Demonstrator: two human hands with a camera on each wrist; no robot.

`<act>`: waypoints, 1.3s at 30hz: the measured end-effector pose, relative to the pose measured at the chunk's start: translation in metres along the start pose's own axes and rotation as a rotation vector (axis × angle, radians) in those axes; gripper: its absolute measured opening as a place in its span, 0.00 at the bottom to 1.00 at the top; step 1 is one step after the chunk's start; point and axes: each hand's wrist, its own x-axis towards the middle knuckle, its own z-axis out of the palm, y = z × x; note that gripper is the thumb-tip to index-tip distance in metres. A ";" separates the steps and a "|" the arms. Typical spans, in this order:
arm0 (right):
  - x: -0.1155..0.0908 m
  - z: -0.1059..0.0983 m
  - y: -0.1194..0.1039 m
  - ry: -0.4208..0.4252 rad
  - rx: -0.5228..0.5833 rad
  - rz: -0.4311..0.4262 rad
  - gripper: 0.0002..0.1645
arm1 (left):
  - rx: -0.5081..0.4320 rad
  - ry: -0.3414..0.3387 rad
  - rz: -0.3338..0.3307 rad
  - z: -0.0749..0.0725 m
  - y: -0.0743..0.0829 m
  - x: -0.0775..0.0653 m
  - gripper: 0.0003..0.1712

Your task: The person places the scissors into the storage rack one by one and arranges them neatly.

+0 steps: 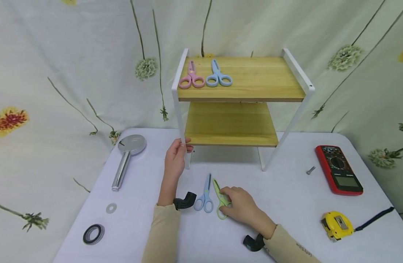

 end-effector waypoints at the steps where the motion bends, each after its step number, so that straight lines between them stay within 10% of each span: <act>1: 0.000 -0.001 0.001 0.003 0.014 -0.006 0.26 | -0.002 0.000 0.000 0.000 0.000 0.000 0.17; 27: 0.002 -0.014 0.013 -0.231 0.390 0.016 0.18 | 0.015 0.005 0.009 0.000 -0.002 0.000 0.17; 39: 0.004 -0.035 0.008 -0.183 0.632 0.057 0.15 | -0.001 0.002 0.003 0.000 0.000 0.000 0.16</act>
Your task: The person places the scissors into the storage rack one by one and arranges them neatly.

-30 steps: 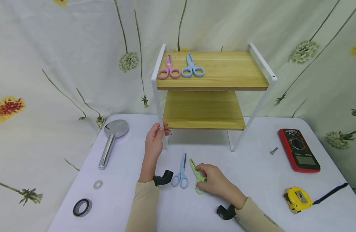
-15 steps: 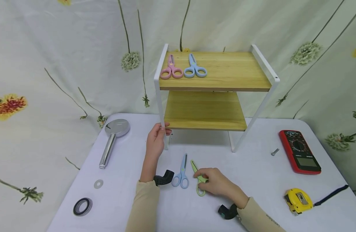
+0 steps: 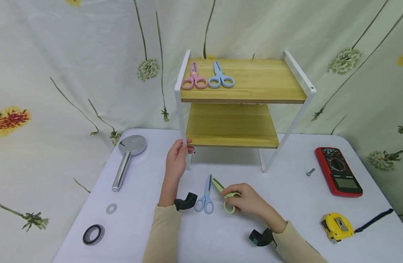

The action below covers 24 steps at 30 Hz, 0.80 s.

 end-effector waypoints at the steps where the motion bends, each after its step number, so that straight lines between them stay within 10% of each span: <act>1: -0.001 -0.003 -0.004 0.001 0.028 -0.009 0.15 | -0.002 0.001 0.002 0.000 0.000 0.000 0.17; 9: -0.018 -0.041 -0.056 0.091 0.044 -0.263 0.13 | -0.005 -0.005 0.009 0.000 0.001 -0.001 0.17; 15: -0.028 -0.081 -0.122 0.246 0.092 -0.533 0.29 | 0.001 -0.003 0.002 0.001 0.001 0.000 0.17; 24: 0.013 -0.141 -0.215 0.608 -0.025 -0.386 0.10 | 0.001 -0.001 0.002 0.002 0.002 -0.001 0.17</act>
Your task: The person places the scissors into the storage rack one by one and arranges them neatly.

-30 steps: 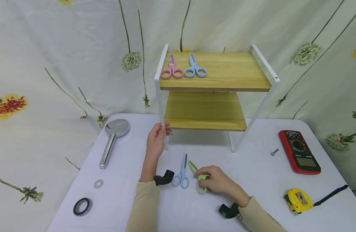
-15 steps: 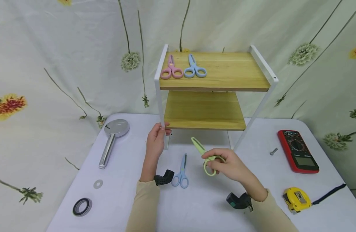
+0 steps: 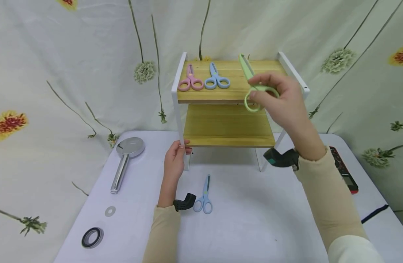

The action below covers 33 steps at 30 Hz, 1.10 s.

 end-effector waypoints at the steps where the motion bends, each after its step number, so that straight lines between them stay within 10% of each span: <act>1: 0.013 0.000 0.000 0.018 -0.049 0.028 0.10 | -0.003 0.001 0.003 0.000 0.000 0.000 0.17; 8: 0.076 0.003 0.014 -0.093 -0.444 0.236 0.19 | -0.009 -0.002 -0.004 0.000 -0.004 0.000 0.17; 14: 0.084 0.011 0.019 -0.203 -0.684 0.143 0.22 | 0.004 0.003 -0.013 0.000 -0.005 -0.001 0.17; 33: 0.080 0.000 0.018 -0.317 -0.608 0.130 0.32 | -0.008 0.004 0.010 0.000 -0.003 0.000 0.17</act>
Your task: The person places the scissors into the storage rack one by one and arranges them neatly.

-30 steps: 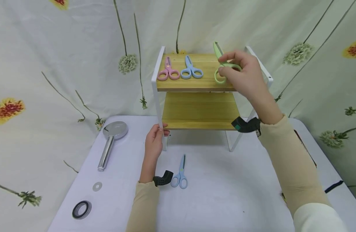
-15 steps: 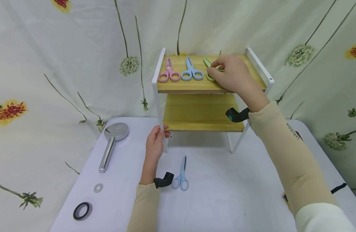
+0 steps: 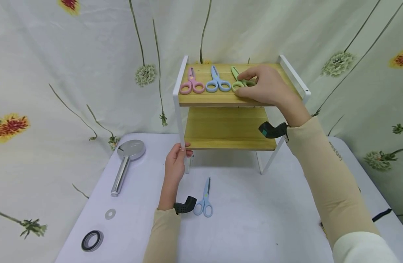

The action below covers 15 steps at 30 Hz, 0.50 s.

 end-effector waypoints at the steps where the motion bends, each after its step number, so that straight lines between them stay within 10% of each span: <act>1: 0.000 0.000 0.000 0.001 -0.003 -0.001 0.32 | 0.000 0.001 0.003 0.000 0.000 0.000 0.17; 15: 0.001 0.003 -0.003 0.015 -0.010 -0.032 0.32 | 0.012 0.014 0.031 0.002 0.001 0.000 0.17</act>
